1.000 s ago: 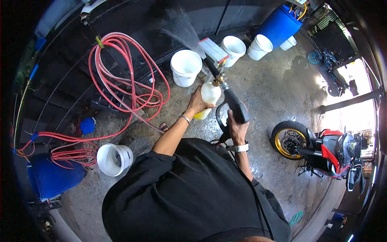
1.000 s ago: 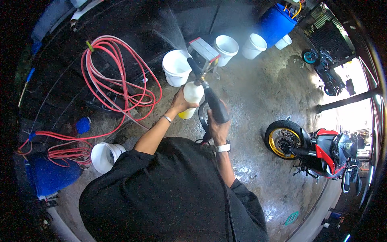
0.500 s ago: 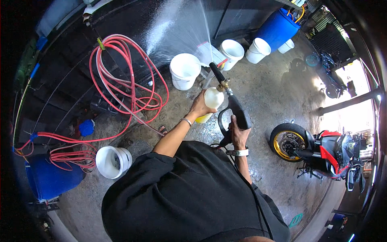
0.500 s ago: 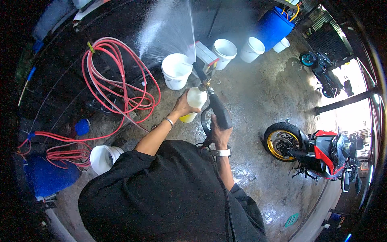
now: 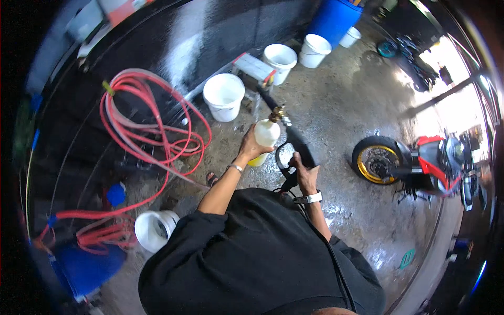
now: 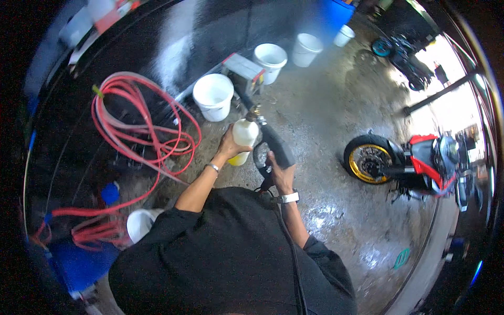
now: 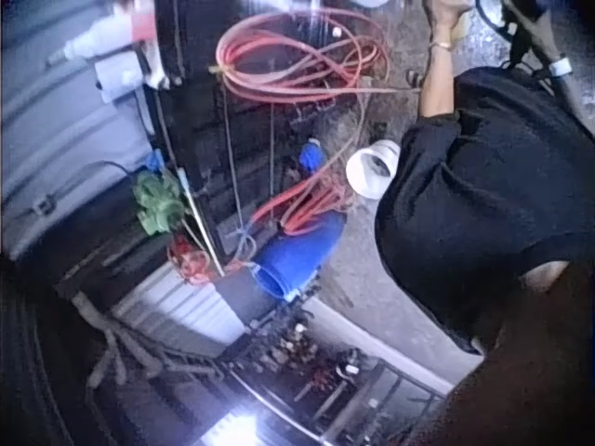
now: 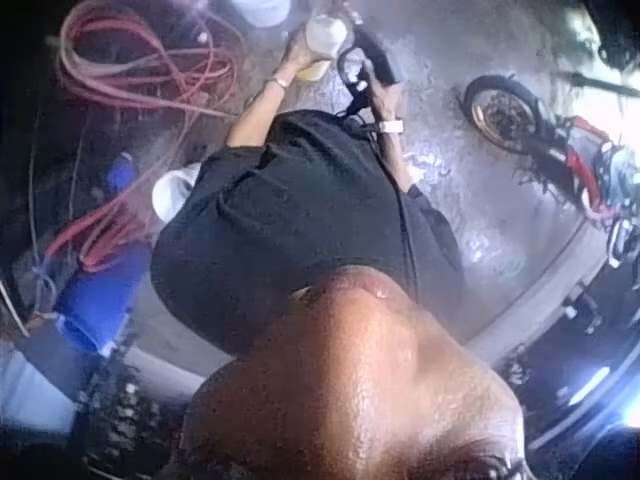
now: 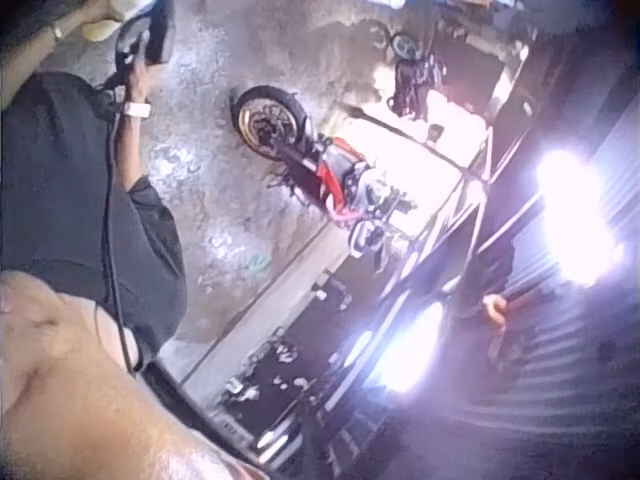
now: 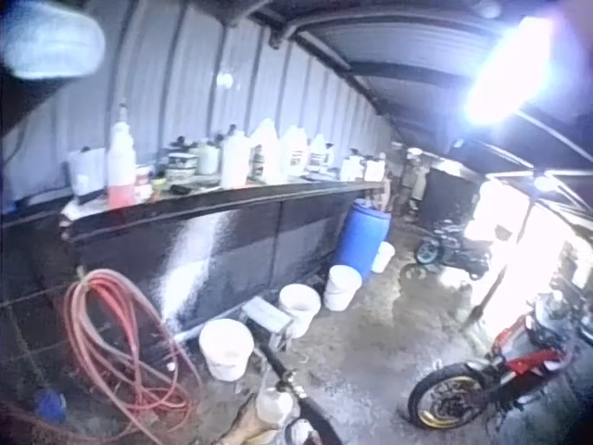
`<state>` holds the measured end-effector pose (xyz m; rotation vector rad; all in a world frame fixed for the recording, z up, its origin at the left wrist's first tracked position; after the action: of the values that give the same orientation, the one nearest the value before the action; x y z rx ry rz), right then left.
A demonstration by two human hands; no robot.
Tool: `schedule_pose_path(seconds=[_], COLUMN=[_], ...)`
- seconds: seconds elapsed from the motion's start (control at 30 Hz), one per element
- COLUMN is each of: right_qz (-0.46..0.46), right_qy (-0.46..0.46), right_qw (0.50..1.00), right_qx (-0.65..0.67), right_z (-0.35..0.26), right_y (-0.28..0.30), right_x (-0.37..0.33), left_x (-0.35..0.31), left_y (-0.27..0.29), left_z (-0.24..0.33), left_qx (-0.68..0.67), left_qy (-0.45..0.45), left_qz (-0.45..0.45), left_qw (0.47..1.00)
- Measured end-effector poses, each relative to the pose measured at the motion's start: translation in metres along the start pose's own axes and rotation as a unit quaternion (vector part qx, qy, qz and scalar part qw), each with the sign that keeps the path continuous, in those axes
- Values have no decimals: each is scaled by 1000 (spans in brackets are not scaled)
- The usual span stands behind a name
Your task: Assemble a foam cannon by attaching the bottle and nozzle components to a pressure washer gun.
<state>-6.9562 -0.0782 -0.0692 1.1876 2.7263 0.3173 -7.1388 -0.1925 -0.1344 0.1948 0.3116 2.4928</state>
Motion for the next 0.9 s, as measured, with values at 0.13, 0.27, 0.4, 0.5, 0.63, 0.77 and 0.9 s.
schedule_pose_path(seconds=[0.13,0.27,0.4,0.5,0.63,0.77,0.9], right_qz=[-17,-28,-125,-66,-326,-262,-135], right_qy=[-10,-58,-16,190,74,157,123], right_qw=[1000,997,989,974,921,952,970], right_qx=[12,40,71,107,200,-13,-162], right_z=[-10,-13,-19,-45,-55,-71,-78], right_y=[-3,-2,2,21,-3,-16,-19], right_x=[-4,-4,-9,-7,-13,-31,-63], left_x=[7,16,19,15,-1,-14,-26], left_y=[-1,-3,-3,3,15,-3,-23], left_z=[3,-13,-10,30,64,82,84], left_qx=[-21,12,-60,227,79,71,58], left_qy=[-94,-34,-27,-223,-181,-212,-248], left_qz=[-6,-40,-102,-48,-3,-80,-151], left_qw=[995,999,993,947,980,971,955])
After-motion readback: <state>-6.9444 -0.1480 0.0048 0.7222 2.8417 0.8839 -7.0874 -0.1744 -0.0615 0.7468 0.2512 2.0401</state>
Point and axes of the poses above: each hand's wrist, its own x-axis towards the middle knuckle, its own y-axis out of the back of the hand, z = x × y, the point moved 5 cm from there along x, towards the middle knuckle, and after that the axes turned 8 degrees about -x, right-handed, at the moved point
